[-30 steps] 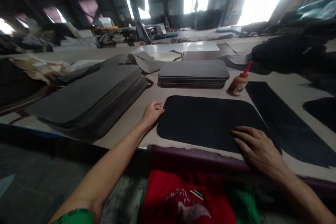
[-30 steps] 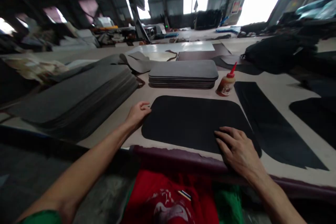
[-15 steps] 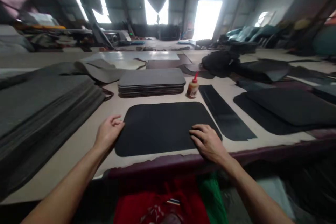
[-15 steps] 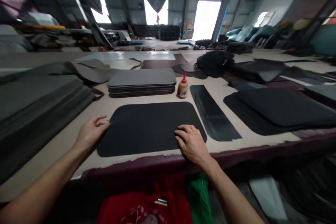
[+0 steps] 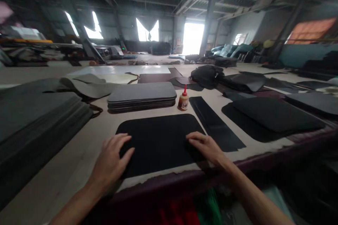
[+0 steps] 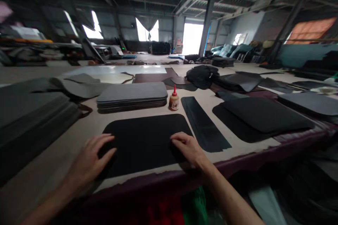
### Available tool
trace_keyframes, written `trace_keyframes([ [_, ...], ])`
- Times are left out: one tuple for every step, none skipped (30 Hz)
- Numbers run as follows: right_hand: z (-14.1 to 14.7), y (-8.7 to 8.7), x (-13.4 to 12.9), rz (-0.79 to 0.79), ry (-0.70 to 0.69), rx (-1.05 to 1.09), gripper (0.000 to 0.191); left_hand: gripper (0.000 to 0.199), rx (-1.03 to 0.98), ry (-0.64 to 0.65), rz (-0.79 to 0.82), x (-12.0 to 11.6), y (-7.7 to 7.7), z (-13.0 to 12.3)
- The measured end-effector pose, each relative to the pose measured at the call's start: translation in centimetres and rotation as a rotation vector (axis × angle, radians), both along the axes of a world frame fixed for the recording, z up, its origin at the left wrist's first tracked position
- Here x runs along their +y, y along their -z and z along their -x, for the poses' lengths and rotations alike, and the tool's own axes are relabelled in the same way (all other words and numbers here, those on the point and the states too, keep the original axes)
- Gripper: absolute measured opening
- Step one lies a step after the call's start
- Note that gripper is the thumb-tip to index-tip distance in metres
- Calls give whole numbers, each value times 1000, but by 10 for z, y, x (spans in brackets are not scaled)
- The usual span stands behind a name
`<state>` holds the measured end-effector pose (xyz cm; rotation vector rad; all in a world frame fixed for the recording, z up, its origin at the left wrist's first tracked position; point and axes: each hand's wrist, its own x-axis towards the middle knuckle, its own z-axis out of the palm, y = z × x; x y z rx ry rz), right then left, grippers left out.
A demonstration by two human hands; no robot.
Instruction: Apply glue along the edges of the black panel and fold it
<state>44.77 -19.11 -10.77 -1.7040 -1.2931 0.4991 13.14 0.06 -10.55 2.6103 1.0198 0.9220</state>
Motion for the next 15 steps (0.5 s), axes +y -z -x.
trace_keyframes([
  [-9,-4,8,3,73,87,26,36,1,107,18,-15,1,-9],
  [-19,-8,19,3,148,140,29,33,21,201,40,-28,3,-19],
  [-29,-11,31,-2,207,163,32,31,35,260,55,-39,7,-28],
  [-39,-13,44,-9,238,168,35,31,55,290,71,-48,10,-35],
  [-49,-14,59,-16,252,164,39,32,79,307,86,-53,14,-41],
  [-58,-15,73,-20,262,156,43,35,101,310,100,-57,18,-45],
  [-67,-15,87,-20,281,147,48,38,122,308,113,-58,21,-48],
  [-75,-14,101,-18,304,136,53,40,139,305,123,-58,24,-49],
  [-83,-13,114,-12,328,123,60,42,149,299,129,-57,25,-49],
  [-89,-12,126,-6,352,110,68,43,155,290,132,-55,26,-48],
  [-95,-10,137,-1,374,98,75,44,159,280,131,-54,26,-47],
  [-100,-8,147,3,390,85,81,45,165,270,126,-53,27,-47],
  [-104,-6,157,5,401,72,85,45,171,265,114,-52,27,-46],
  [-107,-5,165,4,404,60,85,45,178,263,98,-51,27,-46],
  [-109,-3,173,-2,401,47,84,45,183,263,74,-50,29,-46],
])
